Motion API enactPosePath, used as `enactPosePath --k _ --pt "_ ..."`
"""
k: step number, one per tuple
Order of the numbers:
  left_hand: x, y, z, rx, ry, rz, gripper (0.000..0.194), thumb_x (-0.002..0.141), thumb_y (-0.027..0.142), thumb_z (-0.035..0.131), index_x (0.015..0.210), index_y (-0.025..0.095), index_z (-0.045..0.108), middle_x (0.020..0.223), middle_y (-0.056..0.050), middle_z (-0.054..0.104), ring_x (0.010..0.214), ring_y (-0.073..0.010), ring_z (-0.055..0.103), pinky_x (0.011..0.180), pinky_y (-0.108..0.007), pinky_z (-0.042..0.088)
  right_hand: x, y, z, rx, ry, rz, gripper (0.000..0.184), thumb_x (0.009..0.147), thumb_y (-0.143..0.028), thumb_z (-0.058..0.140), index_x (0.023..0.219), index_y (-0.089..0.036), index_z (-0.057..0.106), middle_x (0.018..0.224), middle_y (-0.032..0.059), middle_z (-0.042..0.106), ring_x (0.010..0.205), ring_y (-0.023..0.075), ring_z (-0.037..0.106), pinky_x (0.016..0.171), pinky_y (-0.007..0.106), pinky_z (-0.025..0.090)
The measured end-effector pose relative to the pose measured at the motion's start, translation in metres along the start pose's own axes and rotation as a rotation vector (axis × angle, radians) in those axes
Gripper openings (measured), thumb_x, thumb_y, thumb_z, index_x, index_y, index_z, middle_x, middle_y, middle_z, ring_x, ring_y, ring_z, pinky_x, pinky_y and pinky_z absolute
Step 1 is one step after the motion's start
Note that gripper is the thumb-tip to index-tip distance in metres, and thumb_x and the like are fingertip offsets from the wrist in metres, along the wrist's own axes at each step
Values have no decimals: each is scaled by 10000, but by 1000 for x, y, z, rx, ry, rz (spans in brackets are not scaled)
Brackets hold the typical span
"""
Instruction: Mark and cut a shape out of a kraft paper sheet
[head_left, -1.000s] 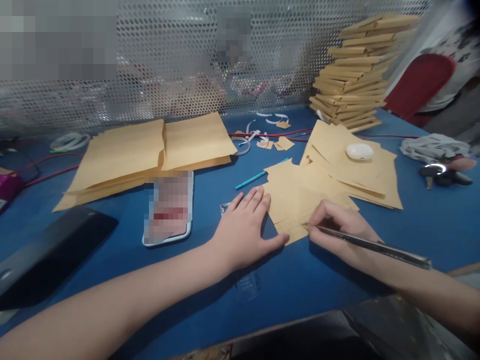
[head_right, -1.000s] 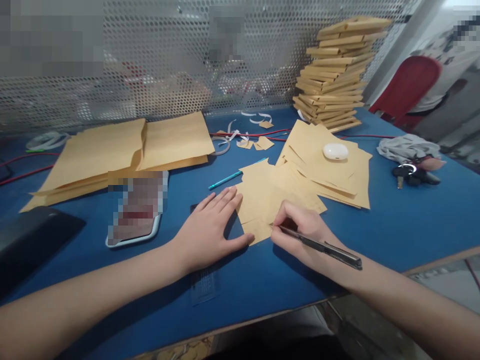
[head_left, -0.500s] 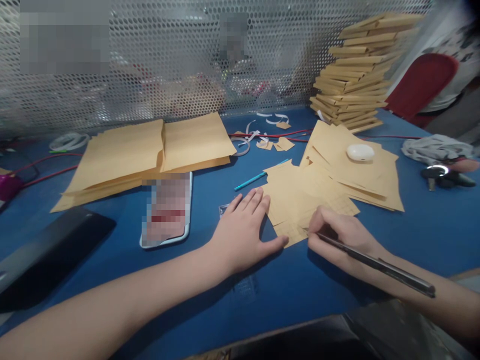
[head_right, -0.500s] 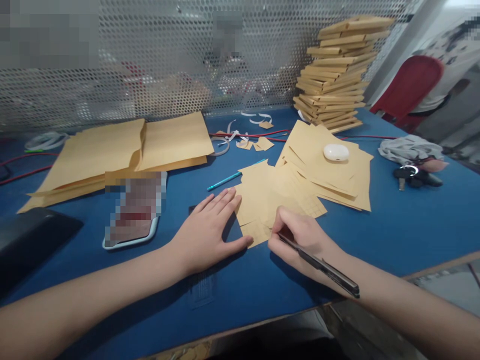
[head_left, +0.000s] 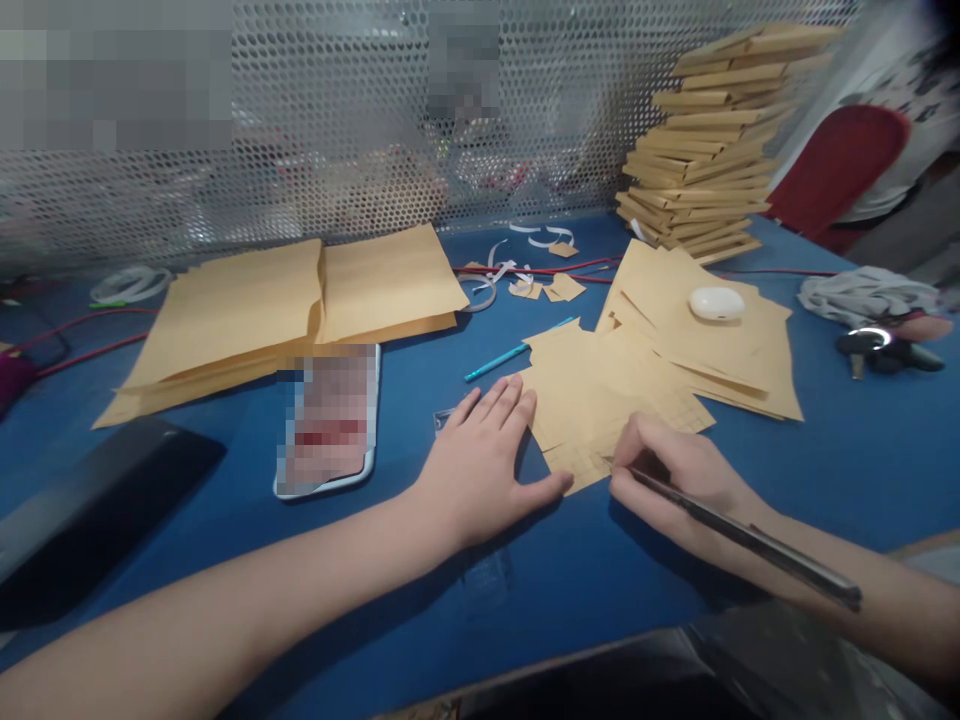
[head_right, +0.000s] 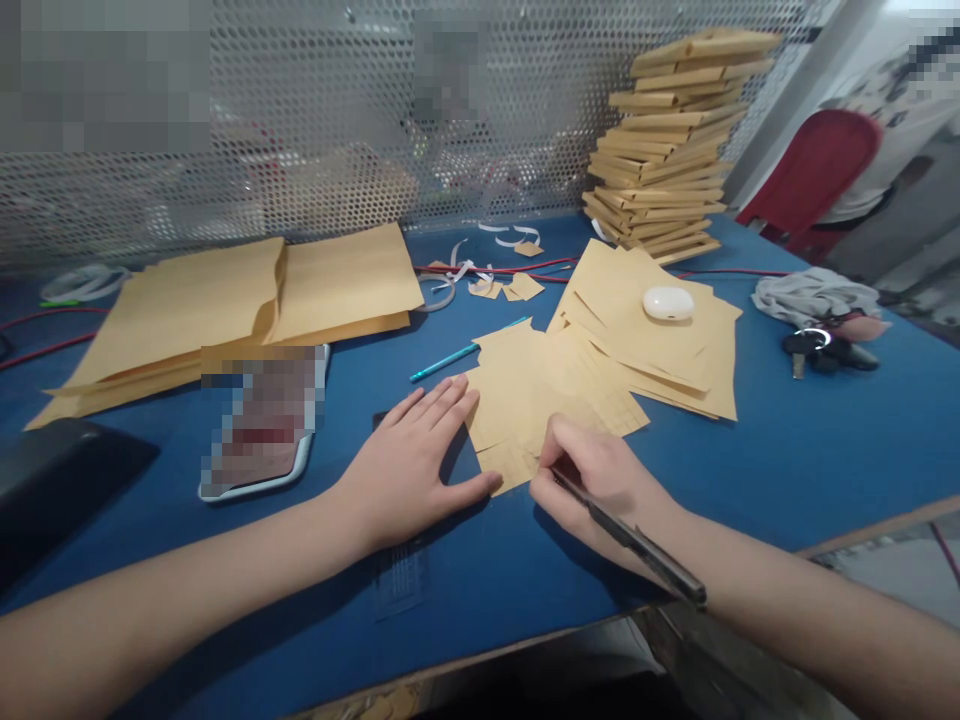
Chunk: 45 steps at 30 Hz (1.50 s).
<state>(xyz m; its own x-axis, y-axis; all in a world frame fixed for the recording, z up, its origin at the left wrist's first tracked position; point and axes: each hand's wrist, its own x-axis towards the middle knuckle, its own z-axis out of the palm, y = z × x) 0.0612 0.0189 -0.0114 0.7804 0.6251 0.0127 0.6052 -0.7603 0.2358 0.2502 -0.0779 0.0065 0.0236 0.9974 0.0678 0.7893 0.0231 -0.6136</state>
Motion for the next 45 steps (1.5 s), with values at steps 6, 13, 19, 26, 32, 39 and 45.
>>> enactPosePath --k 6,13,19,26,32,39,45 --pt "0 0 -1 8 -5 -3 850 842 705 379 1432 94 345 1520 -128 244 1419 -252 207 1168 -441 149 -2 -1 4 -58 -53 -42 204 731 -152 504 680 -253 335 497 -76 406 439 113 373 438 249 306" --pt "0 1 0 18 12 0 821 843 703 379 1424 123 364 1515 -116 266 1415 -251 221 1166 -433 157 -3 0 3 -29 -36 -32 217 725 -150 512 665 -255 332 477 -76 407 423 115 374 436 255 300" --pt "0 0 0 16 9 0 829 837 711 375 1423 125 366 1515 -117 262 1416 -244 219 1167 -436 157 -4 -1 3 9 -44 -30 242 721 -145 524 655 -256 319 475 -79 361 423 107 339 421 250 286" --pt "0 1 -1 24 -17 -11 854 841 708 369 1437 97 338 1525 -118 228 1422 -251 198 1170 -439 148 -2 -1 -1 71 7 -12 236 696 -115 539 623 -247 357 482 -73 386 432 104 358 428 256 297" --pt "1 0 0 12 -1 -2 854 839 712 372 1438 105 337 1523 -112 244 1420 -252 207 1168 -446 152 -3 4 -7 370 318 45 99 768 -219 625 732 -252 539 717 14 611 599 157 558 524 293 437" --pt "-1 0 1 18 13 -6 850 838 709 386 1432 103 347 1521 -116 254 1417 -247 217 1163 -452 163 12 2 -17 514 123 169 198 699 -380 737 787 -220 661 828 36 683 742 190 631 628 296 487" --pt "-1 0 0 18 22 -2 834 837 696 408 1431 113 349 1518 -113 265 1416 -240 221 1165 -441 162 30 6 -31 563 -95 161 295 727 -452 692 652 -180 604 535 -34 529 482 91 457 464 238 359"
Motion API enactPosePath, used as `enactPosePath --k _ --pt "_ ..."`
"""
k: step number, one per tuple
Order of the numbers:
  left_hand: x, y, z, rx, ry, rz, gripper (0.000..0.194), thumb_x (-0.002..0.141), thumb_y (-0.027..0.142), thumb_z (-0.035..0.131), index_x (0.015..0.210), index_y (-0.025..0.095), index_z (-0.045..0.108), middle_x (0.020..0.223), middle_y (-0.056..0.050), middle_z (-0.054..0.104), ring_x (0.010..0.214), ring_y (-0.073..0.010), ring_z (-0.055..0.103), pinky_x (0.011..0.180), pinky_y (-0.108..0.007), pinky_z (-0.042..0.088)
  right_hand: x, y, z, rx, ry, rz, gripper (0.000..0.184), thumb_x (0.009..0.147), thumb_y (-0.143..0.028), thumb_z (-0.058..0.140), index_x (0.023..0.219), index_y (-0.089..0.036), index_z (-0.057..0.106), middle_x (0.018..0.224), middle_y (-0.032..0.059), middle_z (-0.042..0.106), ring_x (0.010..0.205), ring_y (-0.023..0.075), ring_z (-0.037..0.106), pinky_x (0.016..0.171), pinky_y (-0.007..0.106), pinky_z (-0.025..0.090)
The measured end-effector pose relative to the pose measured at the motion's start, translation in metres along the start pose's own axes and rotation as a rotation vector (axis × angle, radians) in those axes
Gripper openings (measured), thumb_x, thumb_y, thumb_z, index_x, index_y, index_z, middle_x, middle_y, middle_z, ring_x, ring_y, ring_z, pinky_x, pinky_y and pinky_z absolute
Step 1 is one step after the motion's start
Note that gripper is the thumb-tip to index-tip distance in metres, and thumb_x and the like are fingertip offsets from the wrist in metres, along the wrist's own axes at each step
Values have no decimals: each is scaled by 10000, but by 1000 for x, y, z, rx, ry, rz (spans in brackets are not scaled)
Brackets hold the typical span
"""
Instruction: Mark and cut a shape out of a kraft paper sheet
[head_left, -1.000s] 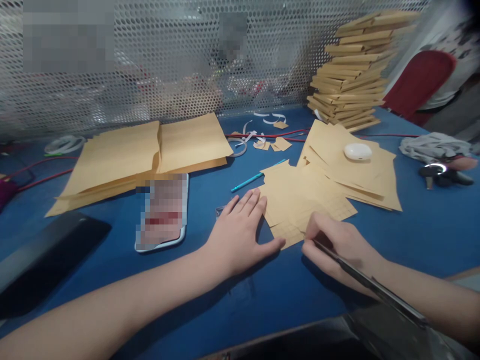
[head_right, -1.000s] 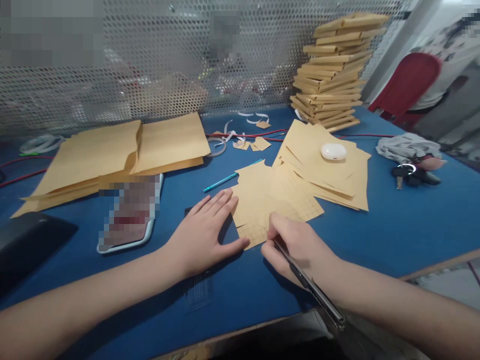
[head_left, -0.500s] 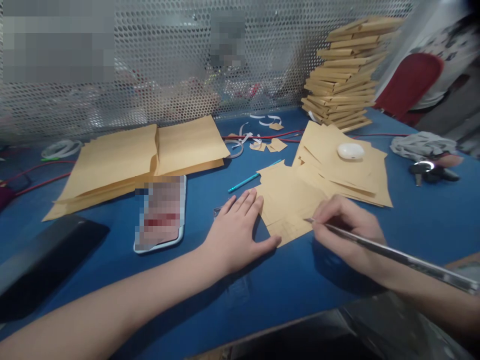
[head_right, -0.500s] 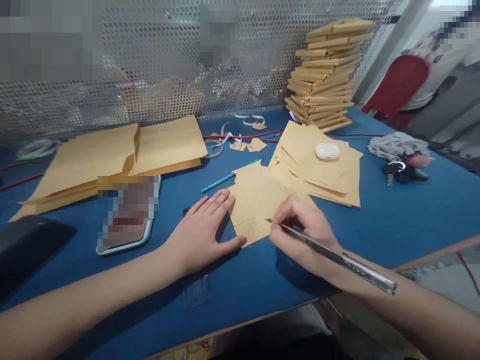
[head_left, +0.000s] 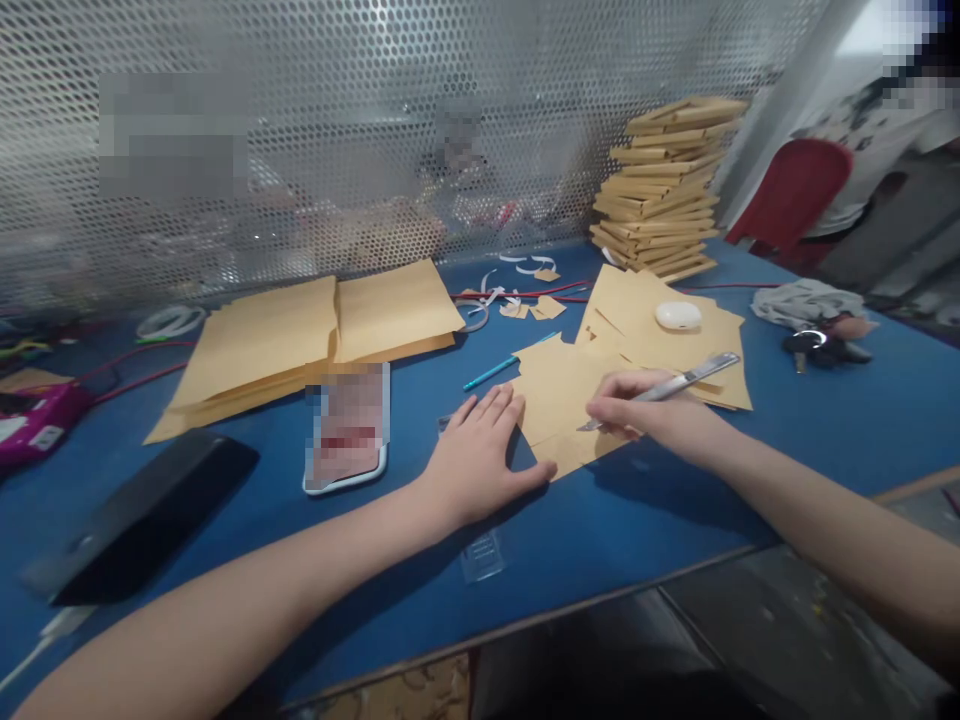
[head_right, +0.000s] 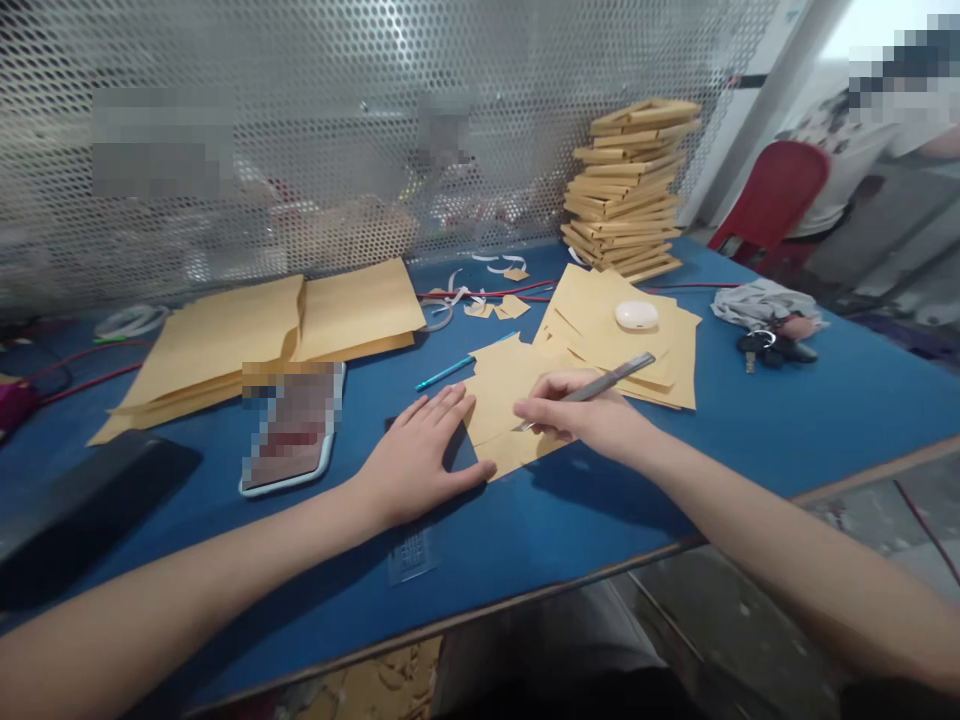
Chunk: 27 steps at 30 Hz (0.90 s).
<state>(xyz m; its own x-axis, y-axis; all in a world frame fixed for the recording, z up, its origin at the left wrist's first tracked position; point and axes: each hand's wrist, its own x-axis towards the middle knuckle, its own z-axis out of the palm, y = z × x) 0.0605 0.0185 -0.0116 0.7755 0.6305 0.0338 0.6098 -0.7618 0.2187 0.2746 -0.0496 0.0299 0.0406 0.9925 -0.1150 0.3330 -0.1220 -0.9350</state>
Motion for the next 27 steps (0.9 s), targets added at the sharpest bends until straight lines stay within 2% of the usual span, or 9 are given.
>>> enactPosePath --k 3,5,10,18,27 --pt "0 0 0 8 4 4 826 836 688 418 1428 116 352 1517 -111 270 1414 -237 226 1163 -441 169 12 -4 -6 -9 -196 -1 286 683 -376 749 653 -186 538 534 -50 542 468 77 450 440 215 324" --pt "1 0 0 13 6 4 819 837 680 425 1427 115 355 1515 -110 275 1414 -238 228 1162 -443 172 21 -4 -8 -15 -262 -21 316 652 -321 774 628 -190 488 520 -52 557 458 75 455 433 209 309" --pt "1 1 0 8 1 2 825 834 675 435 1425 105 356 1516 -112 268 1415 -245 222 1163 -447 168 32 5 -6 15 -245 -106 351 671 -296 737 540 -189 430 416 -77 470 415 61 407 435 210 297" --pt "2 2 -1 19 -38 -22 847 828 690 422 1431 100 345 1531 -118 214 1419 -257 205 1165 -459 160 28 12 -3 5 -258 -67 338 648 -240 726 508 -185 423 410 -86 440 383 45 382 384 198 254" --pt "3 2 -1 19 -41 -25 856 818 698 424 1435 110 340 1529 -115 228 1420 -255 204 1165 -461 164 28 13 2 25 -273 19 305 629 -160 694 513 -188 414 398 -88 475 375 49 441 373 179 301"
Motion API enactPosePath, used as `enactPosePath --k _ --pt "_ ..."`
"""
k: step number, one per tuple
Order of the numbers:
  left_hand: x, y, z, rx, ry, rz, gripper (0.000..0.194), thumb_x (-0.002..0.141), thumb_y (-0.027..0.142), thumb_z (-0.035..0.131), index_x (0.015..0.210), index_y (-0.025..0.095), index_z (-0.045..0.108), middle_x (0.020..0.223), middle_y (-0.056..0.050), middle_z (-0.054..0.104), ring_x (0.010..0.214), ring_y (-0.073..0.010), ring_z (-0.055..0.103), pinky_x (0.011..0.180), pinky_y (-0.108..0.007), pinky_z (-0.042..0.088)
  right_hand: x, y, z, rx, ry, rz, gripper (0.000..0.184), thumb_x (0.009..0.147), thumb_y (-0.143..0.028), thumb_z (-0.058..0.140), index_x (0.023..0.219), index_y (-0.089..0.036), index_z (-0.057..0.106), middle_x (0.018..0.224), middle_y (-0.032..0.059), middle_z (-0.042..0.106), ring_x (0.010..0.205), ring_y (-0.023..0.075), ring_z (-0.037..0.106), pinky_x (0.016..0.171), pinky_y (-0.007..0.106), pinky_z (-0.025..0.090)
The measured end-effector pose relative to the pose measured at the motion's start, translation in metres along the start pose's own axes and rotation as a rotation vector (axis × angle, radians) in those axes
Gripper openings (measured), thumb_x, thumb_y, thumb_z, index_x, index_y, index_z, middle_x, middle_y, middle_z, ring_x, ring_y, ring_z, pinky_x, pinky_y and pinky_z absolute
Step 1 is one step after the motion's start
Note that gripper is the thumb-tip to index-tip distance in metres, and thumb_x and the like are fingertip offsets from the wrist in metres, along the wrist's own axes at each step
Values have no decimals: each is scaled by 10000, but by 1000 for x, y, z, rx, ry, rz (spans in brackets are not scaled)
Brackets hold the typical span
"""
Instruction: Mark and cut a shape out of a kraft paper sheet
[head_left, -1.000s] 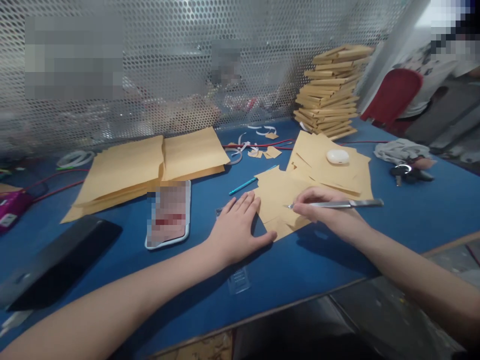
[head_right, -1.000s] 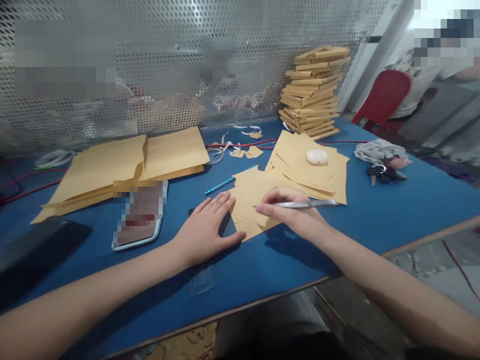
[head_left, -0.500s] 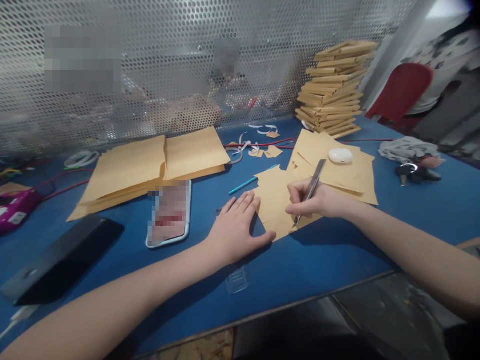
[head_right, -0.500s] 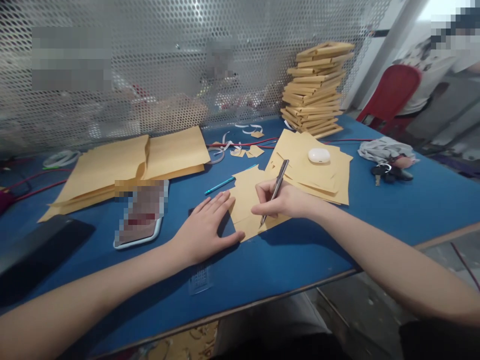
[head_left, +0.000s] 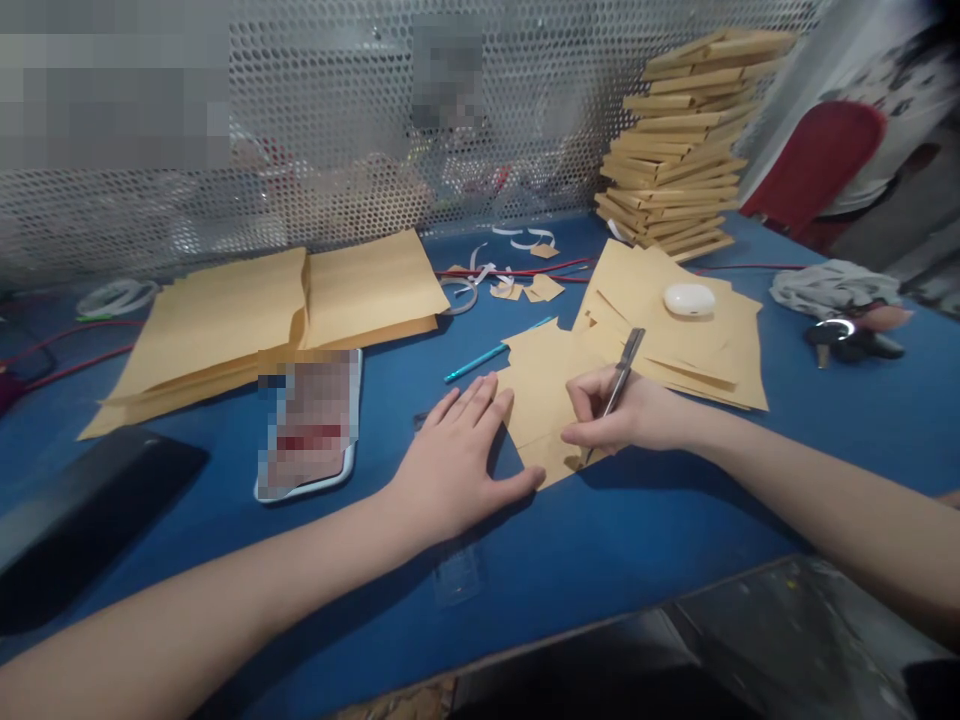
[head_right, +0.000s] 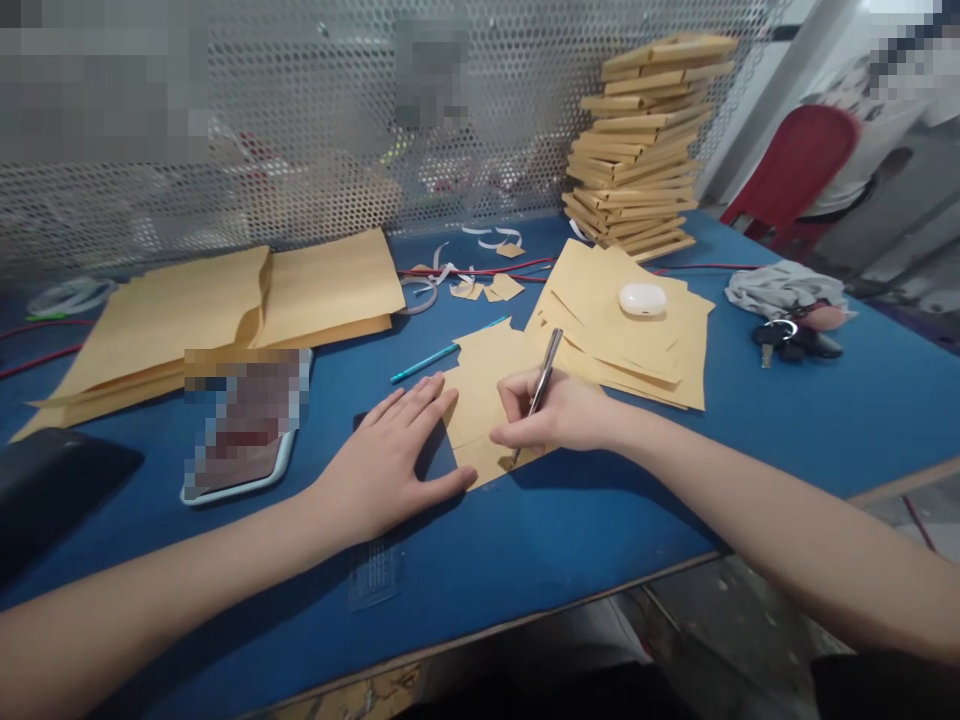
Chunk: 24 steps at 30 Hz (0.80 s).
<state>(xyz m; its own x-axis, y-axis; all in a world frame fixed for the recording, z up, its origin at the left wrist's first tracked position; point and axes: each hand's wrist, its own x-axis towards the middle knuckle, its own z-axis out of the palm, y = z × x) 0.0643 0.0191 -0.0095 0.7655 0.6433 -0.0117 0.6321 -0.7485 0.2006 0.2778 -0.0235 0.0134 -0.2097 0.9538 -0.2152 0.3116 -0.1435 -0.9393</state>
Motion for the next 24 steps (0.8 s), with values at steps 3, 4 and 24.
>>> enactPosePath --k 3,4,24 --pt "0 0 0 3 -7 -4 859 818 700 419 1438 112 336 1530 -110 224 1421 -251 201 1165 -460 162 0 0 0 -5 -13 8 308 638 -167 695 514 -187 414 399 -88 482 377 46 441 377 178 305" --pt "-1 0 0 4 -10 -4 859 818 701 417 1439 112 336 1531 -109 221 1421 -249 199 1166 -460 161 0 0 0 -11 -15 3 309 644 -173 696 515 -186 415 399 -87 485 376 45 441 378 178 306" --pt "0 0 -3 -20 -17 -4 855 798 701 452 1418 120 360 1521 -131 248 1412 -283 222 1160 -473 165 3 10 -1 -53 14 -47 263 657 -131 630 522 -194 414 403 -86 473 390 58 438 410 207 311"
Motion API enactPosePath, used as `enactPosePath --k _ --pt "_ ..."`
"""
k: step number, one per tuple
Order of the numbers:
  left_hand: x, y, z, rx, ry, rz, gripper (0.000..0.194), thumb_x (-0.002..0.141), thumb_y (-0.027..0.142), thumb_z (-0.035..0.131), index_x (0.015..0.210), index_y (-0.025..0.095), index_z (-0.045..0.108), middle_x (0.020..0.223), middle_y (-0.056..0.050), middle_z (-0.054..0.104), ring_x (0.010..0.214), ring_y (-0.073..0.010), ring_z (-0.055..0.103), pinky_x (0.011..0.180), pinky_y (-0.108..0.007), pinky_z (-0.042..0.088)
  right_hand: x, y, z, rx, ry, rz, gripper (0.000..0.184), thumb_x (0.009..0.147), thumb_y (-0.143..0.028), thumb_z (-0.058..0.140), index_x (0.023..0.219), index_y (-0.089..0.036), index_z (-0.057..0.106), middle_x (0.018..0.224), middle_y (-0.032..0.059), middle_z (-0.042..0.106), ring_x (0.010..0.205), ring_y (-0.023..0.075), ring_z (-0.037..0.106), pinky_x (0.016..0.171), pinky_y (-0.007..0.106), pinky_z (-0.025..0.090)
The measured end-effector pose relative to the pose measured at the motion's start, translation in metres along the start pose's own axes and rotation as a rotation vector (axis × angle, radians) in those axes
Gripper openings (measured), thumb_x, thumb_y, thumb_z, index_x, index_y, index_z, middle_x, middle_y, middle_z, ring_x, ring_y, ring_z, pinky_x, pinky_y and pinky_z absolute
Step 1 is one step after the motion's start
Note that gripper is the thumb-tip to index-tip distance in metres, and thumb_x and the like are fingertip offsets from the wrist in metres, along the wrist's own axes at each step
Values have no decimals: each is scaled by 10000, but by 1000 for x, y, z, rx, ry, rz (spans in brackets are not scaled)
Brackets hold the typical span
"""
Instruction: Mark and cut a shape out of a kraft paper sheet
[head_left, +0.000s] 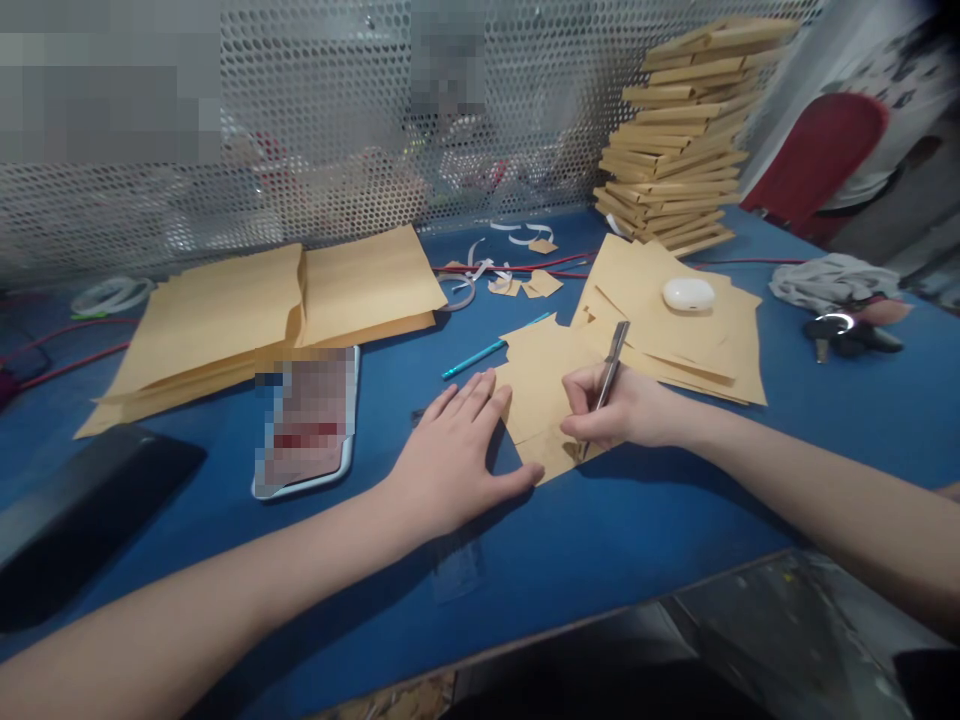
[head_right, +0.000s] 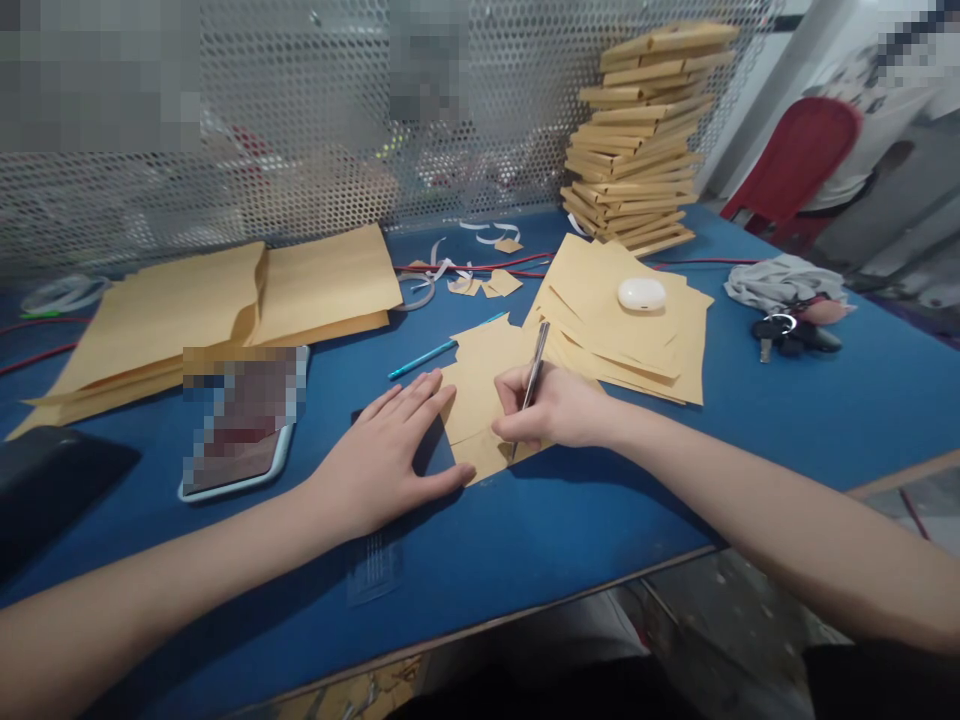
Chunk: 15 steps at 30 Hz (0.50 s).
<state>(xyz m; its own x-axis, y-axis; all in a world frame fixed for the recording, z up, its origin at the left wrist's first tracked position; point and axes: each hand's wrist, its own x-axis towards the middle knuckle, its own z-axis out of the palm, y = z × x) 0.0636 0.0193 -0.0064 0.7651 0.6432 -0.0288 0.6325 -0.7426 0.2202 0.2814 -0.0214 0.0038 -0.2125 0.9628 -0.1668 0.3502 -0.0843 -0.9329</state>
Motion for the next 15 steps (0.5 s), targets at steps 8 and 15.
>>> enactPosePath --k 8,15 --pt "1 2 -2 19 -21 -7 858 807 697 444 1427 112 345 1529 -126 228 1418 -273 203 1165 -461 156 2 -1 1 -52 47 -28 250 632 -115 607 506 -185 402 432 -91 432 435 48 374 416 197 261" --pt "1 2 -1 7 -12 -4 854 804 690 454 1423 110 351 1525 -132 237 1416 -281 208 1163 -473 160 2 -2 2 -8 56 -1 239 626 -111 597 508 -187 403 420 -90 438 405 44 377 395 194 272"
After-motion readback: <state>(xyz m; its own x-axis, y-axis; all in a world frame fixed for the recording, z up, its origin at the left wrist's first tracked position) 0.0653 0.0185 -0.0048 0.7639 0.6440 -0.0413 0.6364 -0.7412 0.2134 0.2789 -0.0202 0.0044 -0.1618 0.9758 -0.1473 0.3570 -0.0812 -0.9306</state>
